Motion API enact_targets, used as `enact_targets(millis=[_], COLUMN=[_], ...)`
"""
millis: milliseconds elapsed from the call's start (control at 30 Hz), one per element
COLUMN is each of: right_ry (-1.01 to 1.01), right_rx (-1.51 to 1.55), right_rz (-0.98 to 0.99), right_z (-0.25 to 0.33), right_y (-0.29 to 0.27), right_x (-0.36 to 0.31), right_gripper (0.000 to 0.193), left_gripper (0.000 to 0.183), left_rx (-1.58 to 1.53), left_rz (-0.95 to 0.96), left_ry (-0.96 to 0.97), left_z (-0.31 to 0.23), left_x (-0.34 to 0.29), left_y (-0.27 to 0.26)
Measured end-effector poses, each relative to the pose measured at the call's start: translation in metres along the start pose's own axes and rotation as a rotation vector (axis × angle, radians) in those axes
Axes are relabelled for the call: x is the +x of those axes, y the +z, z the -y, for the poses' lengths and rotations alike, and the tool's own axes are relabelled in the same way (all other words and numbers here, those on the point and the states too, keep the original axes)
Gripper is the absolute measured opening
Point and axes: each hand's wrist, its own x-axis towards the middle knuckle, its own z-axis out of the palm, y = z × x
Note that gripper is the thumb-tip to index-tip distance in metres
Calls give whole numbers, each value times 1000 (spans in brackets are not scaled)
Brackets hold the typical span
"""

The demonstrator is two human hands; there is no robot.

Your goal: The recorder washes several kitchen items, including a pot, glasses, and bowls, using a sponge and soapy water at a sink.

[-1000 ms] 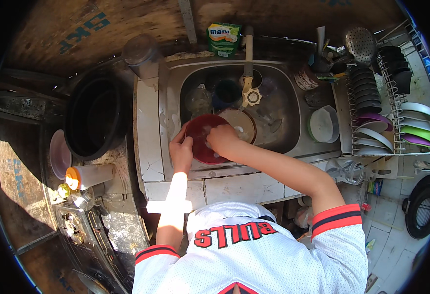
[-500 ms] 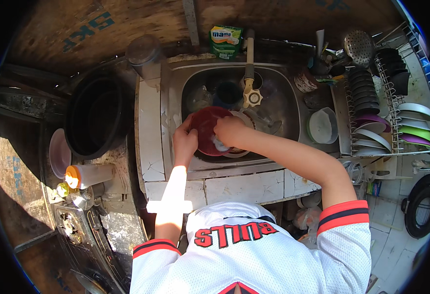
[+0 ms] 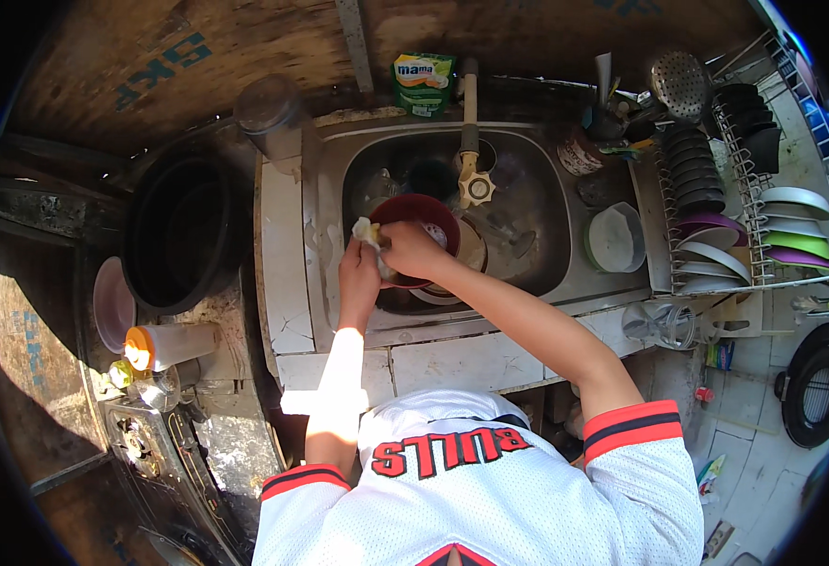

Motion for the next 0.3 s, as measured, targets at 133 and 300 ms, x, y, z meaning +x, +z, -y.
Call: enact_targets(millis=[133,300], right_ry=[-269,-172], right_rx=[-204,-710], right_rz=[524,947], right_z=[-7,28], right_y=[-22,-51], right_x=[2,-14], right_gripper=[20,32], left_gripper=[37,38], left_rx=[250,392], left_rz=[-33,119], left_ry=[192,258], left_z=[38,37], left_x=[15,13], left_y=[-10,-15])
